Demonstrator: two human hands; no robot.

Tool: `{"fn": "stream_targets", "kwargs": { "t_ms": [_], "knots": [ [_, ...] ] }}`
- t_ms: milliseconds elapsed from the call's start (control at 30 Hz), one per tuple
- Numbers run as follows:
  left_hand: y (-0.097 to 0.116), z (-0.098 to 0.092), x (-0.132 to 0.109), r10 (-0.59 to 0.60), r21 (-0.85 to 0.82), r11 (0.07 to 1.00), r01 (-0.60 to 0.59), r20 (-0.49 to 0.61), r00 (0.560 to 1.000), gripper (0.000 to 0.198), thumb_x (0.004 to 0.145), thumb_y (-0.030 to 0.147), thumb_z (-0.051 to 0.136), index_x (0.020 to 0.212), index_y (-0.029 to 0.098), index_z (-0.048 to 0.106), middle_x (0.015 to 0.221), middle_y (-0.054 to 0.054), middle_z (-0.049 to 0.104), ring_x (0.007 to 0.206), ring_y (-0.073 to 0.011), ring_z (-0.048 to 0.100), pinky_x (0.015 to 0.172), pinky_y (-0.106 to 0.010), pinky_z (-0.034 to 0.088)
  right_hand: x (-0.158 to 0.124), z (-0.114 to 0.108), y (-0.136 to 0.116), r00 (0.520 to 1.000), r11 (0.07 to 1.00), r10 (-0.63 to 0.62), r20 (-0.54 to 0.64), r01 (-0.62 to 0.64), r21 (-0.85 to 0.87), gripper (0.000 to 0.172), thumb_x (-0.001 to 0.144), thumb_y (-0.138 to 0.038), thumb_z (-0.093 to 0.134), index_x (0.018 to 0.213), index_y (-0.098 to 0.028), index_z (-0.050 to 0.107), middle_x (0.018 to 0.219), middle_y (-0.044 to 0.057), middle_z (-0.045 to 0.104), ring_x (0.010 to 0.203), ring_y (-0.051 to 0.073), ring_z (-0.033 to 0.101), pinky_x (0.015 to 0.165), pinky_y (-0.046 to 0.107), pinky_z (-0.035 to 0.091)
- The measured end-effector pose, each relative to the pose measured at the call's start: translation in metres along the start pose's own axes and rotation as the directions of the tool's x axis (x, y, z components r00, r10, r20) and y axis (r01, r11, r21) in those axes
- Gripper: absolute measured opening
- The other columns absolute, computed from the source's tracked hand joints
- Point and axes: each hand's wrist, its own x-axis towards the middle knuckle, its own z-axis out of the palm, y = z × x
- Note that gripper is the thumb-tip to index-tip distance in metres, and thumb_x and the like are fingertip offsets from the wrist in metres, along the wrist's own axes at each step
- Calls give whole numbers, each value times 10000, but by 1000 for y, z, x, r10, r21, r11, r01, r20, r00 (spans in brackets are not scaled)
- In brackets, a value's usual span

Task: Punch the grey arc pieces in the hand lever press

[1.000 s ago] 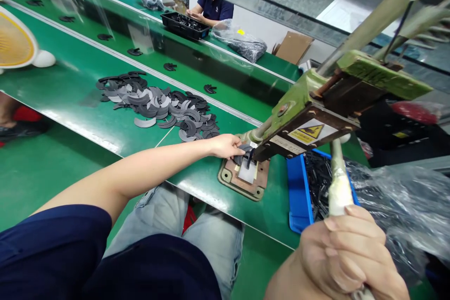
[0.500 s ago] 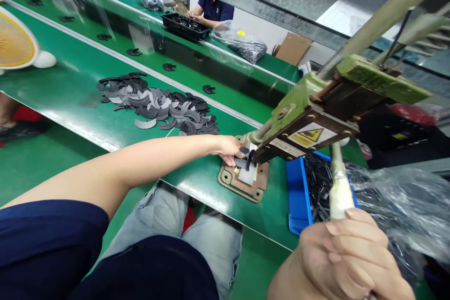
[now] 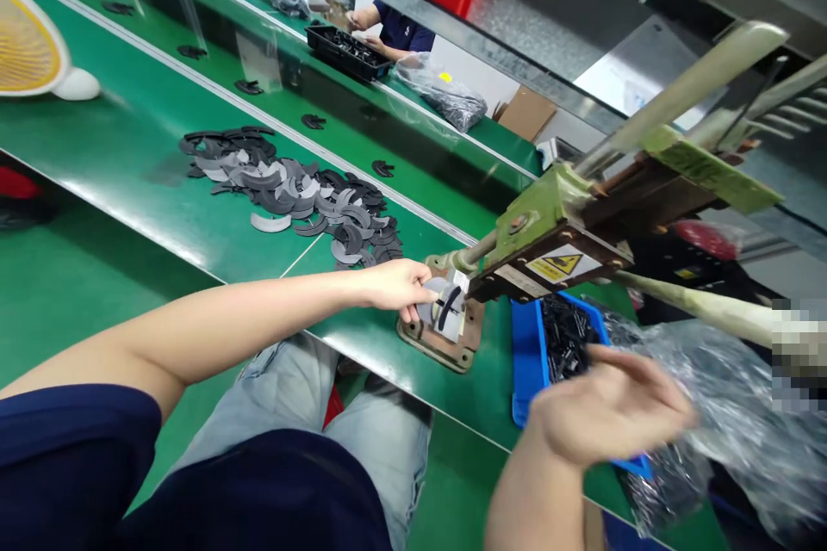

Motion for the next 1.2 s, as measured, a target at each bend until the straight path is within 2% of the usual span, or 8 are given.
{"fn": "stream_targets", "kwargs": {
  "t_ms": [133,267,467,633,833,967,1067,1200],
  "knots": [
    [3,8,-32,46,-20,999,-45,39,998,267,932,361,739,867,190,544,683,-36,740,578,-171,731,536,-239,580,-82,32,18,932,970,217,290,-239,43,385,828,-403,767,1126,-201,633,951,54,714,848,169,700,779,361,604],
    [5,20,-50,48,5,999,-48,64,997,316,913,432,744,885,192,540,700,-35,746,540,-158,707,508,-231,553,-113,55,14,887,955,232,400,-285,77,313,811,-442,795,939,-193,654,897,36,725,784,143,683,692,296,572],
    [6,25,-60,55,-1,998,-55,109,993,408,861,533,769,878,185,556,685,-26,725,547,-162,706,532,-255,582,-123,61,11,925,973,162,345,-207,98,273,915,-420,692,845,-183,576,814,-18,644,749,98,614,691,259,513],
    [0,17,-52,-43,-85,994,63,227,973,491,798,603,800,867,194,537,698,-35,725,514,-152,677,518,-252,538,-121,50,12,893,993,86,443,-114,37,150,958,-332,626,883,-206,591,795,-21,659,692,104,610,669,266,496],
    [3,12,-54,96,209,974,-89,-23,995,406,853,566,737,911,207,556,708,10,670,592,-147,631,565,-256,469,-100,29,16,788,992,-54,613,114,-59,139,942,-260,637,1058,-218,700,981,54,748,913,164,696,840,325,555],
    [9,23,-65,334,517,828,-218,-142,932,354,901,534,679,815,204,584,739,21,590,662,-129,518,592,-249,367,-95,23,16,728,971,-122,674,229,-72,171,954,-234,601,1088,-221,706,977,69,741,907,179,685,831,348,567],
    [8,31,-64,270,544,818,-188,-76,960,415,920,527,627,694,200,509,660,28,494,618,-123,416,567,-266,288,-96,22,14,713,955,-169,681,288,-65,176,952,-227,592,1092,-217,698,964,76,729,882,184,666,803,357,559],
    [-4,29,-50,94,315,945,-89,-2,996,510,861,636,652,673,206,453,598,57,381,573,-107,316,550,-272,212,-100,21,9,726,945,-208,656,322,-56,183,952,-204,580,1102,-214,684,958,77,724,861,179,657,784,352,550]
  ]
}}
